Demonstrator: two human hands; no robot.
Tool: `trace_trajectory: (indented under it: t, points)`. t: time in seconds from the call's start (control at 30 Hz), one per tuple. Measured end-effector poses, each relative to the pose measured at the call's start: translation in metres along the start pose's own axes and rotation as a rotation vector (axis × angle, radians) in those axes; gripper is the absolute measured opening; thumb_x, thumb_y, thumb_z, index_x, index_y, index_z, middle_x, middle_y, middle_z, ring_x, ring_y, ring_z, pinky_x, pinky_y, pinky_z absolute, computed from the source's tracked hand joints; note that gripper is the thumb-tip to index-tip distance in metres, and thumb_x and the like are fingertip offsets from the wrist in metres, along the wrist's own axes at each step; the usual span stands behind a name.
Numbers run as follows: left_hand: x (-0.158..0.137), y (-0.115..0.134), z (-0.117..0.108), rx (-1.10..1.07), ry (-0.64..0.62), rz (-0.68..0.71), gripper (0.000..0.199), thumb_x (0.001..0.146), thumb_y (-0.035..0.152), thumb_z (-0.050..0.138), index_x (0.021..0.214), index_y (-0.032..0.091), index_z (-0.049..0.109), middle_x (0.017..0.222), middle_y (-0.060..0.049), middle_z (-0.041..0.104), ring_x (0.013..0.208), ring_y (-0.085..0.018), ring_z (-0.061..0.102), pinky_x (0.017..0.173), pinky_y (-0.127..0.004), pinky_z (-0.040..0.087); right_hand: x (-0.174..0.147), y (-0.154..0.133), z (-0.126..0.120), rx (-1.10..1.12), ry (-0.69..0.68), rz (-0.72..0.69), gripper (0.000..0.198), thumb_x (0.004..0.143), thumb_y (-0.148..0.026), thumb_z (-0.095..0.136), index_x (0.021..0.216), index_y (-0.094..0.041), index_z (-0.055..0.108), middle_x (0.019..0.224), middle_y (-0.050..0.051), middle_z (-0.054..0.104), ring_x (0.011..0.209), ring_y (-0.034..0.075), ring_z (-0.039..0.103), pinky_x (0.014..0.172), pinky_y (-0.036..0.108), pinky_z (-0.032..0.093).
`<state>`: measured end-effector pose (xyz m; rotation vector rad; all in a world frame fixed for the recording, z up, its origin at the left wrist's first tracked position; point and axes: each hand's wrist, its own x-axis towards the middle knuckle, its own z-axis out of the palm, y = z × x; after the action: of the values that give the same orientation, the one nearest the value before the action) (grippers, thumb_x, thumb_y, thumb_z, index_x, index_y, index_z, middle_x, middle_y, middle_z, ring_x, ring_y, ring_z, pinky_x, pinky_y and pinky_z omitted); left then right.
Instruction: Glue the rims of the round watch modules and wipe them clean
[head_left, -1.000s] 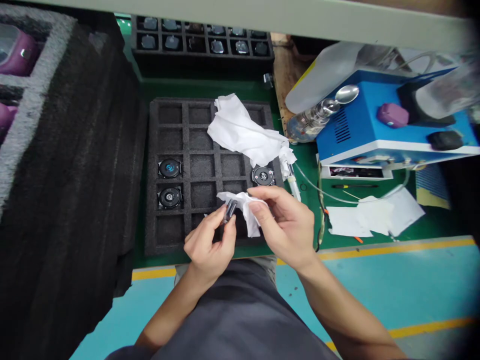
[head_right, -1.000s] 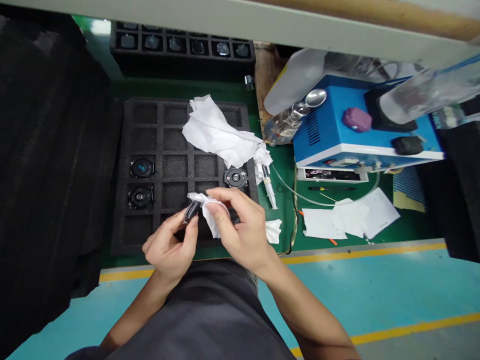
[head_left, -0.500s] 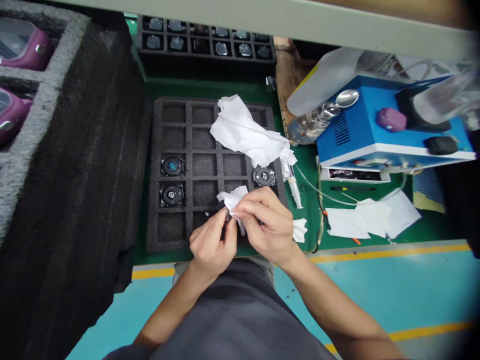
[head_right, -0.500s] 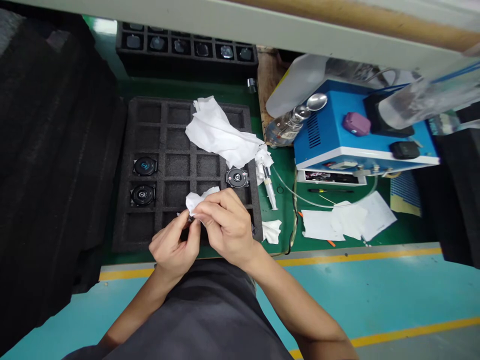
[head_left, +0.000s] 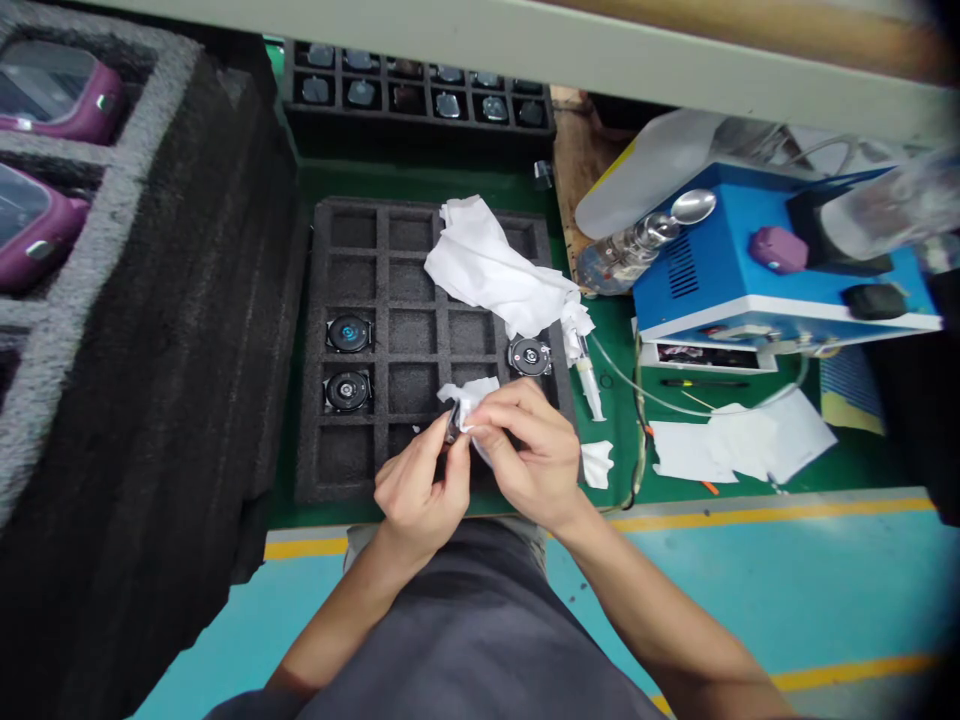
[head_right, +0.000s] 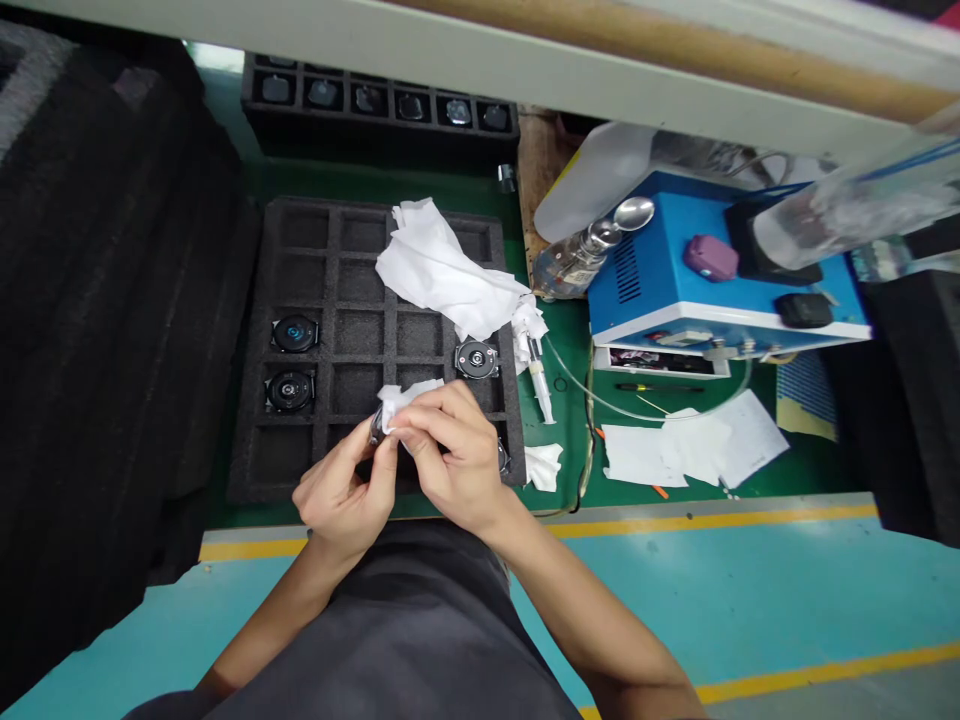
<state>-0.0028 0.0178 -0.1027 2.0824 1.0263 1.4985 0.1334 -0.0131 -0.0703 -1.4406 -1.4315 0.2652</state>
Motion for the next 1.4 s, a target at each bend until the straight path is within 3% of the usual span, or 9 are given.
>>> trace_trajectory:
  t: [0.2,0.5,0.63,0.77,0.9,0.97,1.1,1.3,1.4]
  points:
    - [0.003,0.003,-0.001,-0.011,0.011,-0.043,0.025,0.089,0.011,0.074,0.113,0.017,0.076,0.095,-0.006,0.084,0.069,-0.016,0.079,0.071,-0.022,0.065,-0.002,-0.008,-0.022,0.116,0.204,0.190,0.007,0.093,-0.019,0.067,0.088,-0.023,0.069,0.082,0.003,0.064,0.077,0.017,0.063,0.064,0.032,0.052]
    - [0.000,0.000,0.002,-0.023,0.008,0.027,0.027,0.088,0.007,0.069,0.112,0.016,0.075,0.100,-0.007,0.084,0.081,-0.019,0.081,0.076,-0.025,0.066,0.001,-0.018,-0.004,0.190,-0.041,0.287,0.011,0.095,-0.023,0.067,0.104,-0.023,0.075,0.095,0.004,0.072,0.084,0.016,0.068,0.069,0.029,0.056]
    - [-0.003,-0.001,0.001,0.022,-0.027,0.039,0.025,0.088,0.007,0.069,0.111,0.013,0.075,0.093,-0.009,0.084,0.073,-0.017,0.081,0.072,-0.021,0.064,0.003,-0.003,0.013,-0.042,0.003,0.136,0.015,0.100,-0.022,0.059,0.097,-0.021,0.073,0.087,0.005,0.072,0.078,0.016,0.068,0.070,0.029,0.056]
    - [-0.008,-0.001,-0.001,-0.128,-0.009,-0.183,0.022,0.089,0.012,0.072,0.110,0.016,0.075,0.093,-0.007,0.083,0.072,-0.017,0.080,0.072,-0.023,0.065,0.016,0.017,0.009,-0.345,0.117,-0.019,0.020,0.101,-0.023,0.054,0.093,-0.020,0.072,0.085,0.007,0.072,0.079,0.019,0.067,0.073,0.032,0.054]
    - [-0.010,-0.001,-0.004,-0.362,0.070,-0.455,0.021,0.091,0.017,0.072,0.112,0.015,0.074,0.096,-0.008,0.083,0.078,-0.020,0.081,0.074,-0.028,0.067,0.038,0.013,-0.014,-0.247,-0.154,0.135,0.015,0.095,-0.027,0.065,0.105,-0.022,0.074,0.089,0.003,0.078,0.077,0.018,0.072,0.070,0.029,0.053]
    - [-0.009,-0.001,-0.005,-0.414,0.090,-0.498,0.019,0.092,0.018,0.072,0.111,0.015,0.073,0.095,-0.008,0.083,0.078,-0.020,0.081,0.074,-0.028,0.068,0.056,0.007,-0.026,-0.231,-0.250,0.177,0.014,0.094,-0.031,0.067,0.099,-0.022,0.077,0.087,0.002,0.079,0.078,0.018,0.073,0.071,0.029,0.052]
    - [-0.010,-0.001,-0.007,-0.453,0.085,-0.515,0.019,0.091,0.018,0.072,0.109,0.015,0.074,0.092,-0.007,0.083,0.078,-0.020,0.081,0.072,-0.026,0.067,0.120,0.026,-0.020,-0.138,-0.084,0.217,0.027,0.095,-0.041,0.063,0.090,-0.018,0.075,0.081,0.004,0.074,0.075,0.018,0.070,0.067,0.029,0.052]
    - [-0.017,-0.007,-0.007,-0.440,0.078,-0.495,0.023,0.089,0.017,0.074,0.111,0.017,0.076,0.096,-0.009,0.083,0.079,-0.022,0.081,0.075,-0.029,0.068,0.257,0.096,0.060,0.245,0.074,0.701,0.033,0.094,-0.031,0.067,0.124,-0.019,0.059,0.115,0.007,0.068,0.083,0.014,0.067,0.073,0.027,0.057]
    - [-0.018,-0.008,-0.009,-0.415,0.072,-0.471,0.023,0.088,0.016,0.074,0.112,0.017,0.076,0.095,-0.009,0.083,0.078,-0.022,0.081,0.074,-0.028,0.067,0.299,0.114,0.090,0.268,0.056,0.807,0.034,0.102,-0.033,0.058,0.129,-0.014,0.056,0.117,0.008,0.065,0.078,0.010,0.066,0.074,0.028,0.056]
